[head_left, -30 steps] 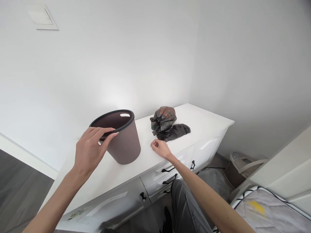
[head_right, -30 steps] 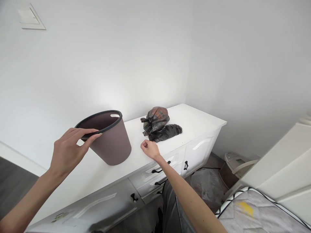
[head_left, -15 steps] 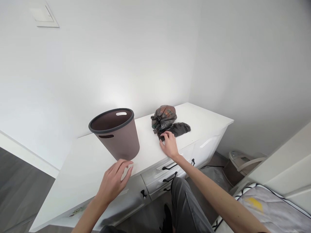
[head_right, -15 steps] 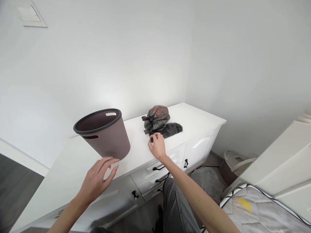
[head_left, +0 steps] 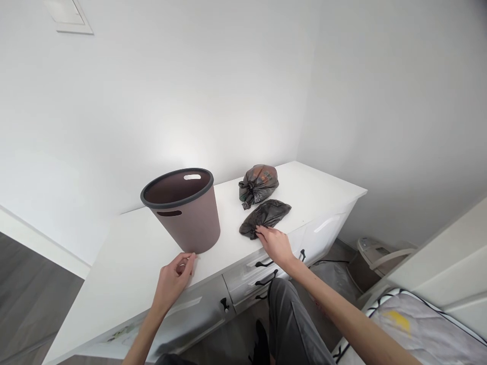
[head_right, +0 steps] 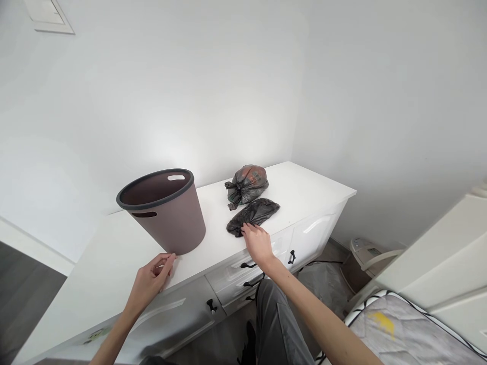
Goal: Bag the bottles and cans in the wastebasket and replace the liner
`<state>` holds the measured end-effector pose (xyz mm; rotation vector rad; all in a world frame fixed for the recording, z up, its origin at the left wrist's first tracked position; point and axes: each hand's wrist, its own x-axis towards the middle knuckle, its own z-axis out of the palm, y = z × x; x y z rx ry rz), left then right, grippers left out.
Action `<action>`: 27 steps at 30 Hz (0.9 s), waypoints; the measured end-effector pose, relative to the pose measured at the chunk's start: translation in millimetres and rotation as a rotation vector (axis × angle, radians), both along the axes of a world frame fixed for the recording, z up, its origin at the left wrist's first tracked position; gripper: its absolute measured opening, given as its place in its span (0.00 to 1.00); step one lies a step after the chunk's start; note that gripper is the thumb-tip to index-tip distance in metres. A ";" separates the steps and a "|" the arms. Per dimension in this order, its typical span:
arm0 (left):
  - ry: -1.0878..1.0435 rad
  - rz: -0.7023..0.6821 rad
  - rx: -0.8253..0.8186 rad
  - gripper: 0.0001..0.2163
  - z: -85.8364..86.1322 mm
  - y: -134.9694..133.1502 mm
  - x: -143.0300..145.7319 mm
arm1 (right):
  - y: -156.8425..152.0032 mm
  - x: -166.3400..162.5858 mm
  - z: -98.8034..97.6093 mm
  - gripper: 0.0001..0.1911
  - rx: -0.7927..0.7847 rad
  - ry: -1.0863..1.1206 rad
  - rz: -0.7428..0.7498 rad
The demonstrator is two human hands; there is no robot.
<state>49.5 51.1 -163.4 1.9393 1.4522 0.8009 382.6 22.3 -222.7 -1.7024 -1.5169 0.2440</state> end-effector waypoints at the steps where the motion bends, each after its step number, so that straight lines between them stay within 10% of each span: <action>1: 0.027 -0.009 0.032 0.22 -0.2 -2.7 2.3 | -9.4 -2.7 5.3 0.10 -0.027 0.116 0.065; 7: -0.052 -0.089 0.169 0.20 8.0 -34.9 30.7 | -67.5 -30.0 50.1 0.23 -0.092 0.730 0.457; 15: -0.086 -0.379 -0.092 0.15 53.9 -88.6 75.4 | -101.0 -54.2 90.4 0.25 0.045 0.880 0.270; 21: -0.142 -0.229 -0.030 0.17 59.9 -99.4 77.0 | -125.9 -56.2 88.3 0.25 0.153 0.866 0.050; 27: -0.156 -0.186 -0.001 0.16 59.2 -100.0 65.8 | -136.6 -57.9 71.5 0.20 -0.009 0.929 0.151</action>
